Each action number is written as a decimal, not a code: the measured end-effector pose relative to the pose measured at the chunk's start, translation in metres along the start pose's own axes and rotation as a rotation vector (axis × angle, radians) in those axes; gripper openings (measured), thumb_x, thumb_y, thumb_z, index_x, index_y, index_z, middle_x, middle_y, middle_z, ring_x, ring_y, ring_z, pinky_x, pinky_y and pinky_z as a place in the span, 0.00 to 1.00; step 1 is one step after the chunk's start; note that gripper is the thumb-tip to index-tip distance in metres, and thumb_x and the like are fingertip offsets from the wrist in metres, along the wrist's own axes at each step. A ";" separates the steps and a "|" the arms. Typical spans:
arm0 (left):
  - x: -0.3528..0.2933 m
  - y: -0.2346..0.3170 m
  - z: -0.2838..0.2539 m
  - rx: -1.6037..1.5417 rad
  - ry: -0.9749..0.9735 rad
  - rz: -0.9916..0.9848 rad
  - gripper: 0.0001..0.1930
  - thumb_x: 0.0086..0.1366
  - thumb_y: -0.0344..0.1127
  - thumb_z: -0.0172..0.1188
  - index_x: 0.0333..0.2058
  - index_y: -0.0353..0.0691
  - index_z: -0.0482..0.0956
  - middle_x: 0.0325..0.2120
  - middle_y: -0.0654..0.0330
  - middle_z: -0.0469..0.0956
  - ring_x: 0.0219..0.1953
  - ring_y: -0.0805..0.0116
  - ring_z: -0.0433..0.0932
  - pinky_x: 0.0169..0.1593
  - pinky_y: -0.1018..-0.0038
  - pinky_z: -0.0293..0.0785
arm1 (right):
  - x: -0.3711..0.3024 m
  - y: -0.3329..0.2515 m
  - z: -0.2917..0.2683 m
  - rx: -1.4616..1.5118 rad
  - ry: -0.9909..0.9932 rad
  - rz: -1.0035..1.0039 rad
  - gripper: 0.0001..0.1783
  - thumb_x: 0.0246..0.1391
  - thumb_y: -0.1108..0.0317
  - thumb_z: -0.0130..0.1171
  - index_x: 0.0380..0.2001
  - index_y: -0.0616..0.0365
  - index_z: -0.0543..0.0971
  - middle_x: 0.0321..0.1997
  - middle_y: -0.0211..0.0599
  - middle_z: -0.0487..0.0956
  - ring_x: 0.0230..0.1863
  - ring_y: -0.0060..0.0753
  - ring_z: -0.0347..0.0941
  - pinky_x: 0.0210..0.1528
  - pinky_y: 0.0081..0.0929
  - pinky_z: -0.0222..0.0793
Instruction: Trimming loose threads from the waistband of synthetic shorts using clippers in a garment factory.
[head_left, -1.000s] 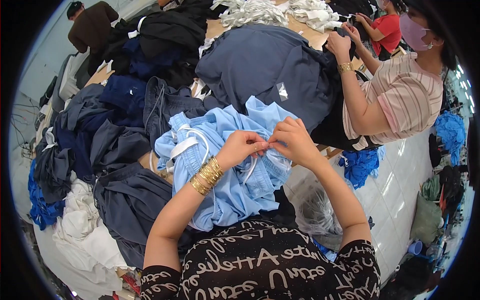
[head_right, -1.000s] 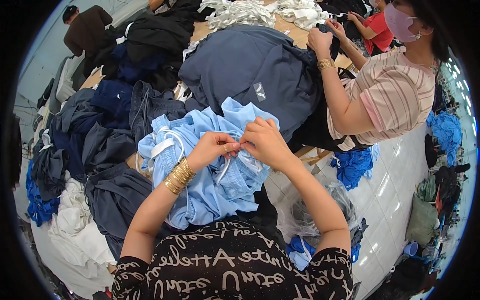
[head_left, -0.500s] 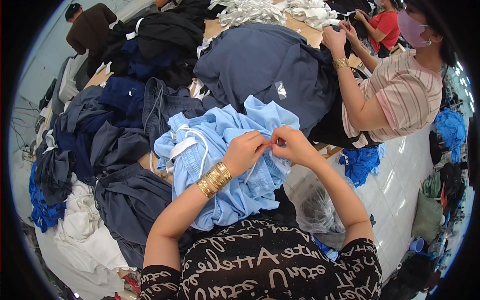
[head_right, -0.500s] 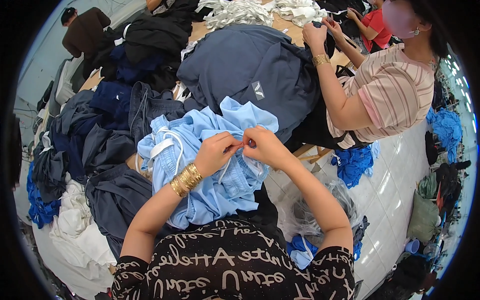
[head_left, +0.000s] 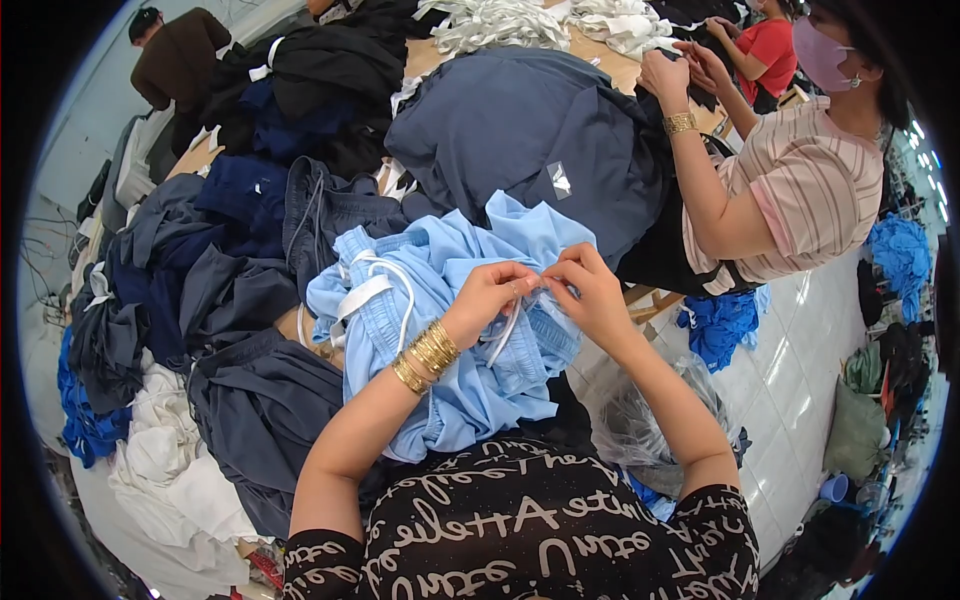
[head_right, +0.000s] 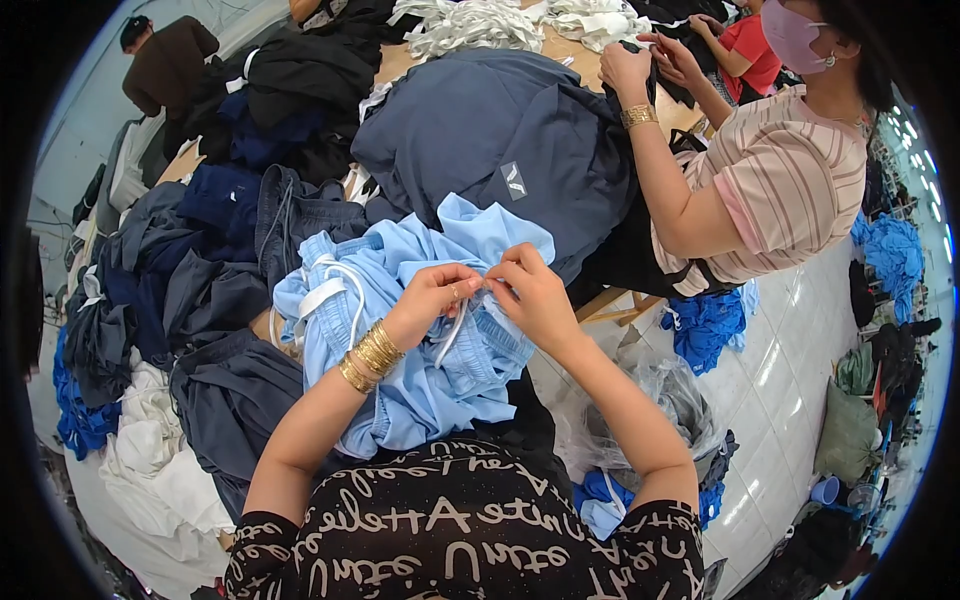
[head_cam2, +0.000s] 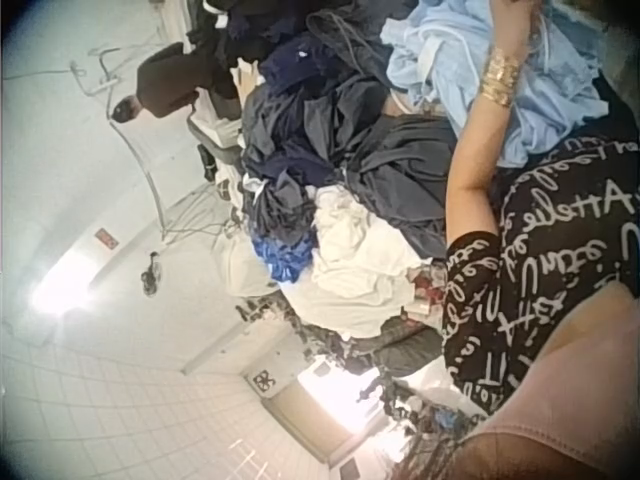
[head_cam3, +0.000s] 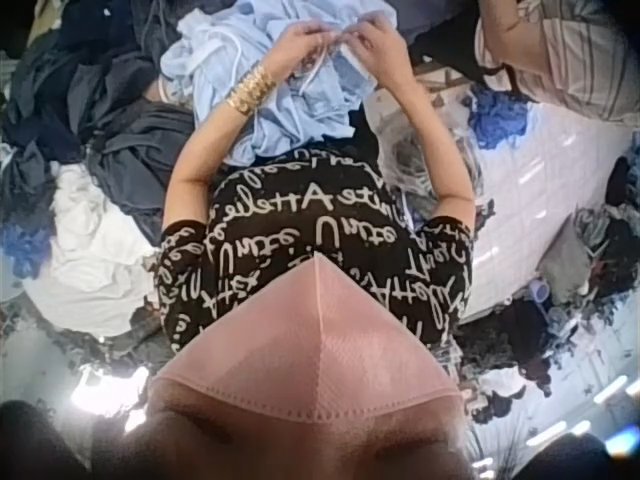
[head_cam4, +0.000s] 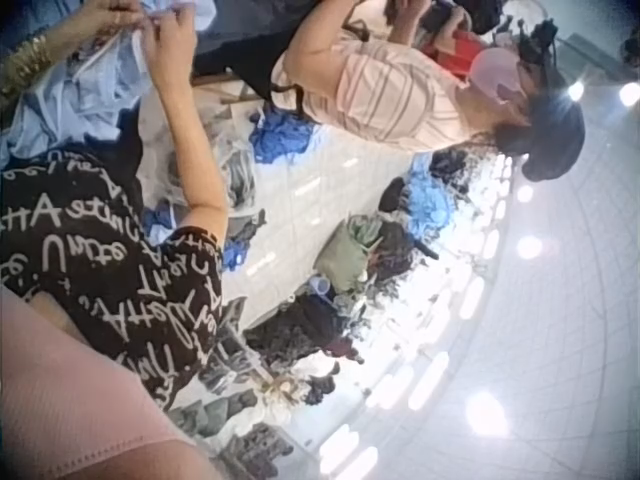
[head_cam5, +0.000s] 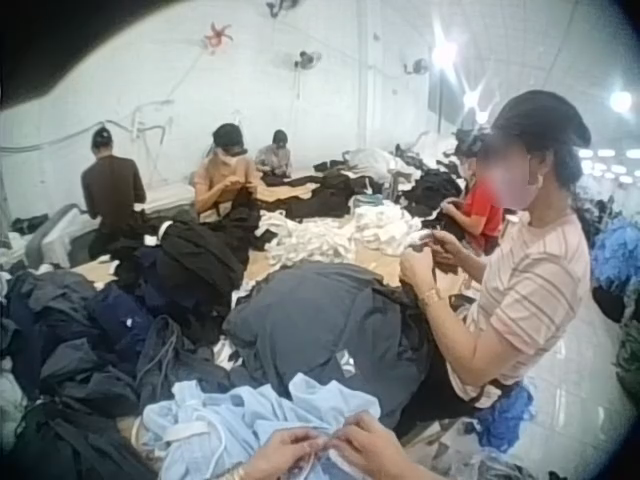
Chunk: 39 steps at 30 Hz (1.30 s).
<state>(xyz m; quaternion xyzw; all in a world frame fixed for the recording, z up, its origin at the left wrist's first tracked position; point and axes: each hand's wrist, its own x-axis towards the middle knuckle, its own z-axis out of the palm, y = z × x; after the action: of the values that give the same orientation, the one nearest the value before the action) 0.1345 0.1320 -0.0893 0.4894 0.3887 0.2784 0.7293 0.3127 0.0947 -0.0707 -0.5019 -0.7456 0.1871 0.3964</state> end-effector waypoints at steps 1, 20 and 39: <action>0.000 0.000 0.001 -0.077 0.004 -0.027 0.08 0.60 0.35 0.57 0.34 0.38 0.77 0.21 0.72 0.71 0.20 0.85 0.63 0.25 0.86 0.59 | 0.000 -0.001 -0.001 0.000 0.000 0.000 0.06 0.42 0.75 0.59 0.27 0.61 0.74 0.34 0.36 0.68 0.29 0.37 0.71 0.29 0.28 0.68; 0.004 -0.013 0.000 0.178 0.139 0.168 0.07 0.58 0.34 0.59 0.31 0.36 0.77 0.21 0.69 0.73 0.21 0.85 0.65 0.24 0.86 0.60 | 0.010 -0.003 -0.013 0.047 0.022 0.079 0.07 0.34 0.76 0.59 0.21 0.62 0.71 0.31 0.36 0.68 0.34 0.38 0.69 0.36 0.28 0.66; 0.004 -0.009 0.005 0.148 0.097 0.135 0.08 0.57 0.34 0.60 0.29 0.35 0.79 0.21 0.67 0.76 0.23 0.83 0.69 0.27 0.84 0.65 | 0.010 -0.005 -0.015 -0.092 -0.067 -0.036 0.07 0.33 0.73 0.58 0.19 0.59 0.71 0.36 0.35 0.69 0.39 0.37 0.64 0.41 0.31 0.60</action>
<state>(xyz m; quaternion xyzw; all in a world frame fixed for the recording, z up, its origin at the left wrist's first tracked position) 0.1407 0.1292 -0.0980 0.5528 0.4091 0.3208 0.6513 0.3193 0.1004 -0.0543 -0.4997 -0.7752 0.1621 0.3509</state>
